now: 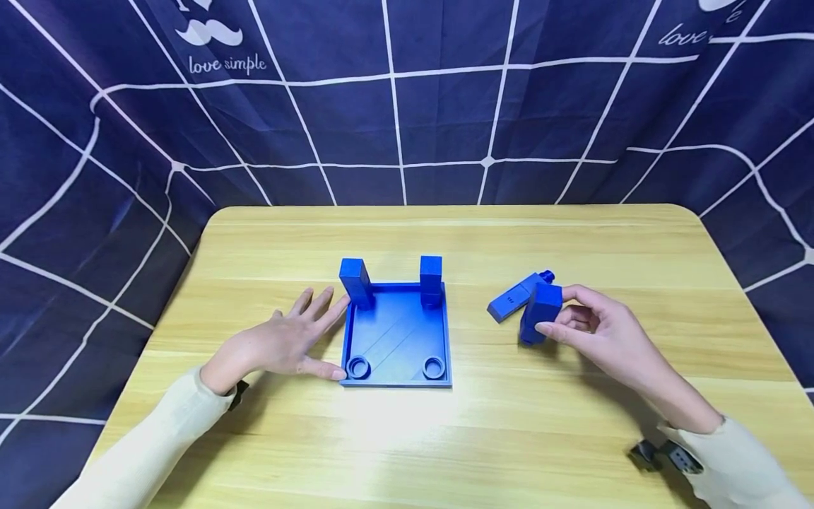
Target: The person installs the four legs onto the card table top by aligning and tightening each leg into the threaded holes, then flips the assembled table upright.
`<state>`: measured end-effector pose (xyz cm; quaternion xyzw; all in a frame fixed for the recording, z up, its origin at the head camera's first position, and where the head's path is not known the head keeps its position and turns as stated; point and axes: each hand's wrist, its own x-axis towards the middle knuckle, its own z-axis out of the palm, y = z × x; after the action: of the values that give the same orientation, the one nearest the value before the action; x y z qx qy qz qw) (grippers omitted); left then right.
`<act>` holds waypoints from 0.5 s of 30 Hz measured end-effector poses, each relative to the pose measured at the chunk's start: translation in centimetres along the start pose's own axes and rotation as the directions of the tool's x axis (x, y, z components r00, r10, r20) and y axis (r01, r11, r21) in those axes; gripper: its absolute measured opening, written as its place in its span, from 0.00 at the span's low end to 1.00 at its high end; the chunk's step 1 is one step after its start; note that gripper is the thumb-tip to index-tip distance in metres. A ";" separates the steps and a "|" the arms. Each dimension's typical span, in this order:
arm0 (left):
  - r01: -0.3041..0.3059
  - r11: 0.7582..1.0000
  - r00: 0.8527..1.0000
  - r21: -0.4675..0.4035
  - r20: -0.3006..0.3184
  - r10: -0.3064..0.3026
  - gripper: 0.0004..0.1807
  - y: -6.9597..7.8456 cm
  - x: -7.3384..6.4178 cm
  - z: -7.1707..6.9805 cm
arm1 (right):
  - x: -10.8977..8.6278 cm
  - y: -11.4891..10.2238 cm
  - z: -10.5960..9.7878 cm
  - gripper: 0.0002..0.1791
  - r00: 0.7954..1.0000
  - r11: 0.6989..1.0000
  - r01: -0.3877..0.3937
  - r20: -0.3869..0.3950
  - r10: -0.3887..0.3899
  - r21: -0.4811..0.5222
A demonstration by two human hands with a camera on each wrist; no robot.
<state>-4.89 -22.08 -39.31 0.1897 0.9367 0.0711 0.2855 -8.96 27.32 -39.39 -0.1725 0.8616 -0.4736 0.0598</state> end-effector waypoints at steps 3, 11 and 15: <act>0.000 1.000 1.000 -0.002 -0.002 0.000 0.71 0.0 0.0 0.1 | 0.2 -0.4 0.4 0.17 1.000 1.000 0.023 0.008 -0.023 0.003; -0.011 1.000 1.000 -0.007 -0.007 0.011 0.71 -0.1 -0.1 0.0 | 0.7 -1.1 1.1 0.19 0.998 0.998 0.054 0.019 -0.054 -0.020; -0.006 1.000 1.000 -0.007 -0.003 0.006 0.71 -0.1 -0.1 0.0 | 1.1 -1.7 1.8 0.18 0.998 0.998 0.052 0.024 -0.053 0.019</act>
<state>-4.87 -22.17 -39.28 0.1913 0.9363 0.0756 0.2846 -9.08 24.68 -38.84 -0.2003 0.8515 -0.4809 0.0597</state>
